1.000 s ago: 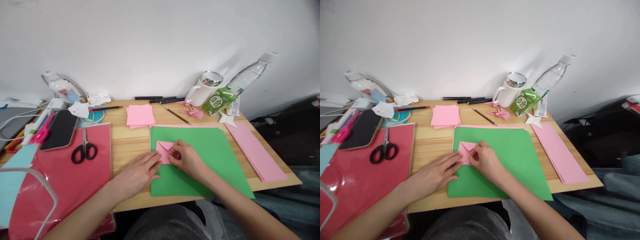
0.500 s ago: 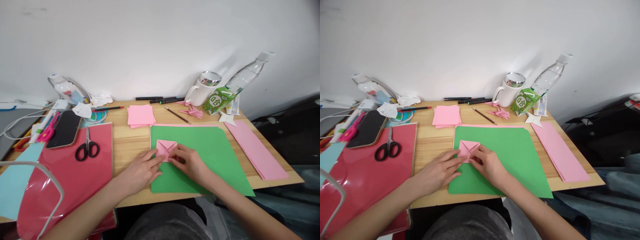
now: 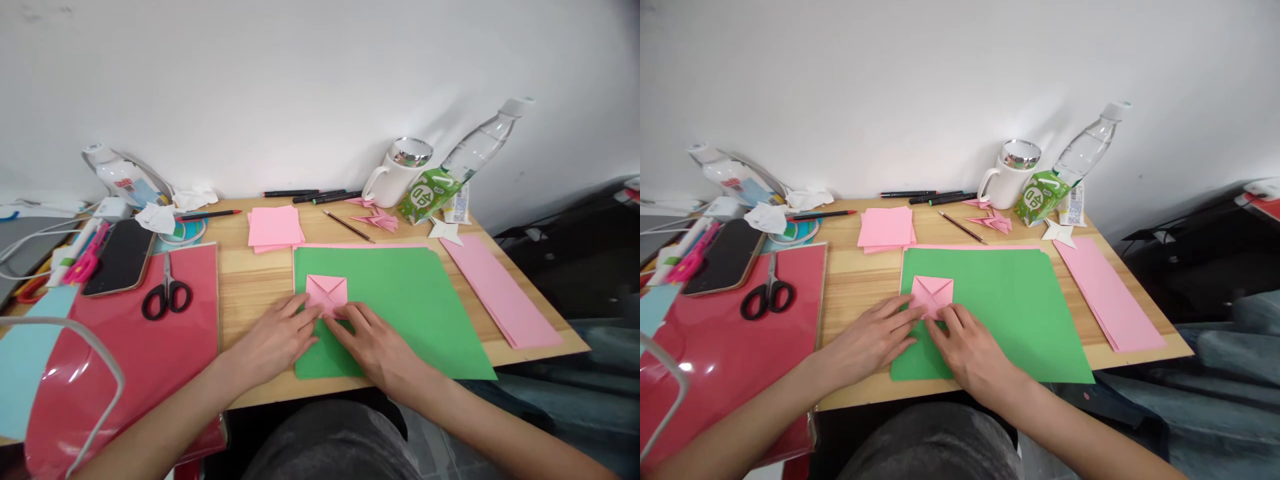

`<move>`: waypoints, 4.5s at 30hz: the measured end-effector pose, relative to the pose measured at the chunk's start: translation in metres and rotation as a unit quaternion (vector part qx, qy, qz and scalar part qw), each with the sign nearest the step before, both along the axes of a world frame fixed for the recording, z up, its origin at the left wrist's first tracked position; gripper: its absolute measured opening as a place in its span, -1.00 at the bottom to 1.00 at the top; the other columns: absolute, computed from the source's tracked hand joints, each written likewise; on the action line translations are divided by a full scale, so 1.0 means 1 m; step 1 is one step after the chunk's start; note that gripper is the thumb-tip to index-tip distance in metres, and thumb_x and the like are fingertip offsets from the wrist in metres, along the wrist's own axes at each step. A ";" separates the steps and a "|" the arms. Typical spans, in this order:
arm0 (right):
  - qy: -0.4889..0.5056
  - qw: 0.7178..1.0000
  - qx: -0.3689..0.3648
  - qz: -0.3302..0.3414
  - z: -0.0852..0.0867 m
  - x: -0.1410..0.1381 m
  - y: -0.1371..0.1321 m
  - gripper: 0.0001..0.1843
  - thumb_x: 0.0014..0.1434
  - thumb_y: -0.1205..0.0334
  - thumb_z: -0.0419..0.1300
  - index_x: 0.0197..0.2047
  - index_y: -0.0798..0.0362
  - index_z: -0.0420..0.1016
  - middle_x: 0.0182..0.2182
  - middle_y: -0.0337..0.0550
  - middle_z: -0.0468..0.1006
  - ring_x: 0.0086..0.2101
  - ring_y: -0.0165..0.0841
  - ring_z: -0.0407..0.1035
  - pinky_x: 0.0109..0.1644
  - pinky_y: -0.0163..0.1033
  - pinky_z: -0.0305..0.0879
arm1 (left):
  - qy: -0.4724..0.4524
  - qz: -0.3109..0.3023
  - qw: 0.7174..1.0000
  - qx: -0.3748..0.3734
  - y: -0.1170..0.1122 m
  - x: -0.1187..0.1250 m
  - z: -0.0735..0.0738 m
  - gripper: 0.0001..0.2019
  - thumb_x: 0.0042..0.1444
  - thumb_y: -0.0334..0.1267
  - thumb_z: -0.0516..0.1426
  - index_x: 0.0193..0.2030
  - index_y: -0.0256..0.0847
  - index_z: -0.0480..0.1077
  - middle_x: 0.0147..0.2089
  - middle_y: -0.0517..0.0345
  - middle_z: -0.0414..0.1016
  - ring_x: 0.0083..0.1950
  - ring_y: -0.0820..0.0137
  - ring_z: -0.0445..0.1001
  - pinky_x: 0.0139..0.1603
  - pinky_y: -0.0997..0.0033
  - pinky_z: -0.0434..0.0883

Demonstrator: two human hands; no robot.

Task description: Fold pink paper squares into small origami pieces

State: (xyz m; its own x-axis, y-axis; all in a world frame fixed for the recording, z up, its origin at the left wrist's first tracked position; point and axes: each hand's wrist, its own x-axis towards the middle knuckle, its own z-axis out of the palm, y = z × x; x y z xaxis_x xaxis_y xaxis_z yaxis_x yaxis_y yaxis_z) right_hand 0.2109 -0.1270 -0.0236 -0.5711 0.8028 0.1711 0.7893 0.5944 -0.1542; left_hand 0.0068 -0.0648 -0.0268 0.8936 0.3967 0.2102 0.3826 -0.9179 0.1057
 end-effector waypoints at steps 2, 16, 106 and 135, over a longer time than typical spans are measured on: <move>-0.004 1.000 -0.001 -0.003 0.000 -0.001 0.000 -0.54 0.12 0.57 -0.02 0.09 0.22 0.32 -0.18 0.16 0.41 -0.13 -0.12 0.30 -0.15 0.00 0.44 | -0.001 -0.002 1.000 -0.001 0.000 0.000 -0.001 -0.70 0.30 -0.23 -0.05 -0.07 -0.33 0.45 0.06 -0.05 0.48 0.19 0.14 0.31 0.10 0.07 0.38; 0.040 0.999 0.003 0.034 -0.002 0.018 0.000 -0.61 0.21 0.53 -0.12 0.07 0.19 0.28 -0.01 0.15 0.37 0.04 -0.14 0.29 0.03 -0.01 0.42 | -0.005 -0.005 0.999 0.045 0.001 -0.002 -0.006 -0.76 0.28 -0.28 -0.01 -0.12 -0.31 0.47 0.08 0.08 0.48 0.16 0.15 0.35 0.10 0.14 0.40; -0.065 0.994 0.051 -0.065 -0.028 -0.013 0.032 -0.46 0.17 0.54 -0.09 0.23 0.29 0.21 0.23 0.18 0.22 0.23 0.03 0.05 0.12 0.15 0.21 | -0.076 0.043 0.995 0.057 0.007 -0.012 -0.010 -0.76 0.29 -0.38 -0.06 -0.21 -0.35 0.43 -0.27 -0.02 0.47 -0.09 0.24 0.43 -0.09 0.18 0.48; 0.083 0.992 0.062 0.068 -0.010 0.019 0.010 -0.74 0.27 0.43 0.00 -0.04 0.24 0.43 0.00 0.17 0.47 0.14 -0.13 0.25 0.10 0.01 0.40 | -0.062 -0.033 0.990 0.125 0.004 -0.008 -0.007 -0.78 0.29 -0.35 -0.03 -0.08 -0.37 0.41 0.02 -0.12 0.50 0.10 0.22 0.42 0.11 0.18 0.37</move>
